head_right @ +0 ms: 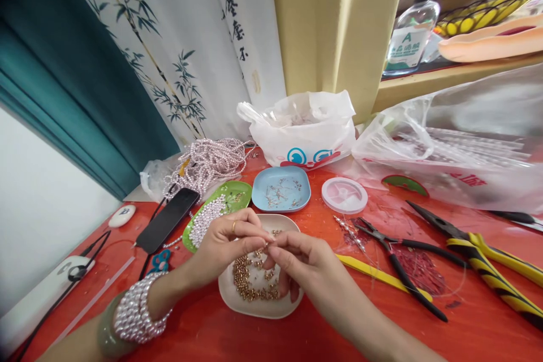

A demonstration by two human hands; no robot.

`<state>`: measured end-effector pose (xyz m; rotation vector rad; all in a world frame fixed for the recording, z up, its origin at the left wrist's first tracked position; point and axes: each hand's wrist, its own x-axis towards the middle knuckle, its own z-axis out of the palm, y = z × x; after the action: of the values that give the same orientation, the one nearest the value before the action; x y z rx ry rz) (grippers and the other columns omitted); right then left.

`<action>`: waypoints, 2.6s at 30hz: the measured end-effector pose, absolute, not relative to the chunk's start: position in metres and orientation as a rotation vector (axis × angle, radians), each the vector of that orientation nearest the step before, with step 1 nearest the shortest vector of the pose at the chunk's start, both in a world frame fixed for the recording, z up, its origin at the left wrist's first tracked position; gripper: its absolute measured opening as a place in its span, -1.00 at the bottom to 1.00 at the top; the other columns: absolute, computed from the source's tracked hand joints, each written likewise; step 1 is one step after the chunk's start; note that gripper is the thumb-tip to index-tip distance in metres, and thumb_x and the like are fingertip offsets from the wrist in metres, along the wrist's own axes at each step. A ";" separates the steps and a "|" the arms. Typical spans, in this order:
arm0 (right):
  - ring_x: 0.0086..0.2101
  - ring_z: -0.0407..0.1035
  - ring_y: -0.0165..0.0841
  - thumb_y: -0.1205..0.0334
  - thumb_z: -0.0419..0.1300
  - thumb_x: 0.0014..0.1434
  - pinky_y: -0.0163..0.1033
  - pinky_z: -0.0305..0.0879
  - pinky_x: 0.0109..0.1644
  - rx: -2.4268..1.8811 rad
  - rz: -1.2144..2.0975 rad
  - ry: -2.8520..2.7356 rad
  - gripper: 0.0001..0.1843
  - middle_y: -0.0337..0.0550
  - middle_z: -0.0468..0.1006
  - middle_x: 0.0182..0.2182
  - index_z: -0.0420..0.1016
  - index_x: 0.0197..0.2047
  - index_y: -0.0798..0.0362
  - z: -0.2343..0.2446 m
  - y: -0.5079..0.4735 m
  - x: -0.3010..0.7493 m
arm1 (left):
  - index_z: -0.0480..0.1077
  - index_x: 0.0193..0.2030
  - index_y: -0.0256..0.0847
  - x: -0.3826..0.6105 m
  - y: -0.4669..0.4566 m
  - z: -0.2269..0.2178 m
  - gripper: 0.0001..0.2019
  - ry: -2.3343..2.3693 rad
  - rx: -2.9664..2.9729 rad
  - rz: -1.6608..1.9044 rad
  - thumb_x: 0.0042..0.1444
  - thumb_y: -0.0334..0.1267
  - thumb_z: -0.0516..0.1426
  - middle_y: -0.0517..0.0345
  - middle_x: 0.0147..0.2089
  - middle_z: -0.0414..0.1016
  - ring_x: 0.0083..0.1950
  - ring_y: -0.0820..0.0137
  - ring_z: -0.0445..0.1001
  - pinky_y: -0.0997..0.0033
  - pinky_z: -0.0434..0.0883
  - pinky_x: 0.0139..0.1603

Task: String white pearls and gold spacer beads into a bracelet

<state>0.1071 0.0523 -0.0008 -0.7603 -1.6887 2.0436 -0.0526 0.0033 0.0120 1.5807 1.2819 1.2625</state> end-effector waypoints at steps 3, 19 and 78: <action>-0.67 0.20 -0.54 0.01 0.13 -0.02 -0.41 0.13 -0.61 -0.839 2.010 -1.677 -0.71 -0.32 0.33 -0.64 0.35 -0.50 0.10 0.003 0.054 0.108 | 0.52 -0.42 -0.15 -0.054 0.002 0.013 -0.92 1.321 1.533 1.292 -0.03 -0.32 0.17 0.17 -0.46 0.39 -0.38 0.45 0.35 0.43 0.29 -0.34; -0.69 0.11 -0.57 0.09 0.12 -0.03 -0.40 0.03 -0.60 -0.949 1.850 -1.541 -0.77 -0.34 0.34 -0.66 0.26 -0.53 0.07 -0.001 0.058 0.110 | 0.48 -0.42 -0.21 -0.053 0.005 0.013 -0.91 1.515 2.037 0.678 -0.01 -0.40 0.14 0.17 -0.38 0.50 -0.28 0.39 0.39 0.34 0.30 -0.18; -0.69 0.20 -0.55 0.29 0.05 -0.04 -0.43 0.10 -0.61 -0.949 1.926 -1.626 -0.90 -0.36 0.35 -0.69 0.22 -0.56 0.07 0.000 0.045 0.111 | 0.45 -0.42 -0.31 -0.057 0.014 0.001 -0.90 1.205 0.917 1.122 -0.12 -0.33 0.22 0.13 -0.42 0.47 -0.50 0.57 0.33 0.56 0.28 -0.46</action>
<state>0.1114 0.0454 -0.0005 -0.9488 -1.6264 1.9259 -0.0567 0.0142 0.0008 0.9165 1.2045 1.1222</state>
